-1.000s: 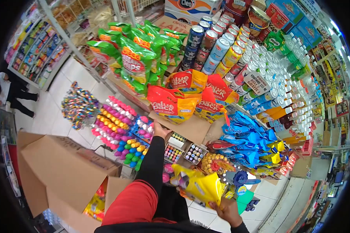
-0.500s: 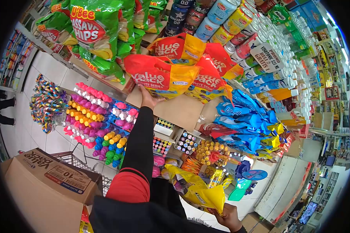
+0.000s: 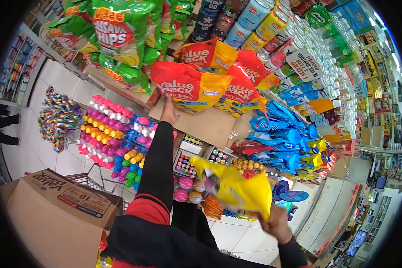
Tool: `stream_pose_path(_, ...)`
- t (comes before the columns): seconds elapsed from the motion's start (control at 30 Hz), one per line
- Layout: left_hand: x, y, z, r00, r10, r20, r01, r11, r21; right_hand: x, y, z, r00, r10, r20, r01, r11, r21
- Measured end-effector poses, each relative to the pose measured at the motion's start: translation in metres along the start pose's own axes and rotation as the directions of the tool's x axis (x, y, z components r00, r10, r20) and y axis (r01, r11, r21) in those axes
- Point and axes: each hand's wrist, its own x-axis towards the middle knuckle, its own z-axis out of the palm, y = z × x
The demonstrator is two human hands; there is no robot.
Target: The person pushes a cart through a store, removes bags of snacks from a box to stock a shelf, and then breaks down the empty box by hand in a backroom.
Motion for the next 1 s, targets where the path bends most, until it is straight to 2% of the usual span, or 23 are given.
stream_pose_path(0.07,-0.012,0.008,-0.009,0.995,0.071,0.071,-0.080,0.989,0.121,0.047,0.006,-0.008,0.994,-0.101,-0.041,0.101,0.995,-0.005)
stream_pose_path(0.1,-0.029,0.014,-0.010,0.990,0.106,0.089,-0.117,0.985,0.129,0.078,0.002,-0.013,0.985,-0.153,-0.085,0.155,0.988,0.017)
stream_pose_path(0.13,-0.041,0.019,-0.017,0.990,0.114,0.085,-0.125,0.983,0.132,0.106,0.004,-0.011,0.986,-0.161,-0.052,0.160,0.987,-0.019)
stream_pose_path(0.17,-0.052,0.025,-0.027,0.986,0.118,0.114,-0.132,0.984,0.118,0.136,0.007,-0.002,0.960,-0.249,-0.128,0.252,0.968,0.010)
stream_pose_path(0.2,-0.061,0.030,-0.036,0.982,0.124,0.145,-0.139,0.985,0.104,0.168,0.010,0.008,0.943,-0.309,-0.124,0.311,0.950,0.003)
stream_pose_path(0.23,-0.054,0.022,-0.050,0.984,0.155,0.093,-0.161,0.985,0.060,0.194,0.004,0.016,0.922,-0.348,-0.169,0.352,0.936,-0.008)
stream_pose_path(0.27,-0.031,0.009,-0.074,0.962,0.251,0.105,-0.249,0.968,-0.030,0.221,0.001,0.026,0.931,-0.352,-0.102,0.345,0.935,-0.080)
stream_pose_path(0.33,-0.096,0.018,-0.040,0.988,0.137,-0.074,-0.145,0.982,-0.121,0.263,-0.003,0.060,0.921,-0.362,-0.146,0.342,0.929,-0.142)
stream_pose_path(0.37,-0.103,0.017,-0.032,0.987,0.138,-0.080,-0.147,0.982,-0.119,0.278,-0.009,0.071,0.920,-0.362,-0.146,0.337,0.926,-0.171)
stream_pose_path(0.43,-0.106,0.010,-0.028,0.982,-0.001,0.190,0.088,0.889,-0.449,0.301,-0.010,0.099,0.914,-0.375,-0.156,0.347,0.920,-0.182)
stream_pose_path(0.5,-0.096,0.002,-0.030,0.985,0.012,0.175,0.079,0.860,-0.505,0.311,-0.004,0.118,0.909,-0.385,-0.159,0.354,0.915,-0.193)
stream_pose_path(0.53,-0.091,-0.004,-0.032,0.986,0.030,0.165,0.068,0.828,-0.557,0.315,-0.002,0.124,0.930,-0.341,-0.136,0.309,0.928,-0.207)
stream_pose_path(0.57,-0.087,-0.009,-0.034,0.991,0.068,0.114,0.005,0.841,-0.541,0.318,0.001,0.129,0.948,-0.296,-0.116,0.265,0.938,-0.223)
stream_pose_path(0.6,-0.071,-0.018,-0.043,0.992,0.067,0.111,0.005,0.840,-0.543,0.321,0.003,0.133,0.948,-0.297,-0.112,0.267,0.938,-0.222)
stream_pose_path(0.67,-0.026,-0.039,-0.063,0.980,0.190,0.066,-0.111,0.784,-0.611,0.326,0.008,0.138,0.940,-0.259,-0.223,0.227,0.961,-0.159)
stream_pose_path(0.7,-0.030,-0.037,-0.060,0.981,0.185,0.064,-0.108,0.785,-0.611,0.325,0.005,0.132,0.941,-0.256,-0.220,0.225,0.962,-0.157)
stream_pose_path(0.77,-0.050,-0.026,-0.041,0.975,0.218,-0.041,-0.202,0.794,-0.574,0.322,-0.006,0.112,0.986,-0.036,-0.161,0.017,0.993,-0.116)
stream_pose_path(0.8,-0.055,-0.020,-0.032,0.975,0.218,-0.041,-0.201,0.794,-0.574,0.323,-0.005,0.112,0.986,-0.036,-0.161,0.017,0.993,-0.116)
stream_pose_path(0.87,-0.067,-0.009,-0.013,0.924,0.371,-0.089,-0.369,0.809,-0.457,0.324,-0.002,0.112,0.992,0.082,-0.097,-0.072,0.991,0.109)
stream_pose_path(0.9,-0.102,0.007,0.012,0.920,0.351,-0.176,-0.393,0.830,-0.395,0.325,-0.002,0.110,0.991,0.126,-0.054,-0.119,0.987,0.109)
stream_pose_path(0.93,-0.085,0.002,0.008,0.920,0.354,-0.169,-0.392,0.833,-0.390,0.325,0.001,0.111,0.990,0.130,-0.061,-0.123,0.986,0.113)
stream_pose_path(1.0,-0.055,-0.004,0.002,0.794,0.373,-0.481,-0.514,0.834,-0.202,0.325,0.005,0.113,0.967,0.114,-0.228,-0.145,0.981,-0.126)
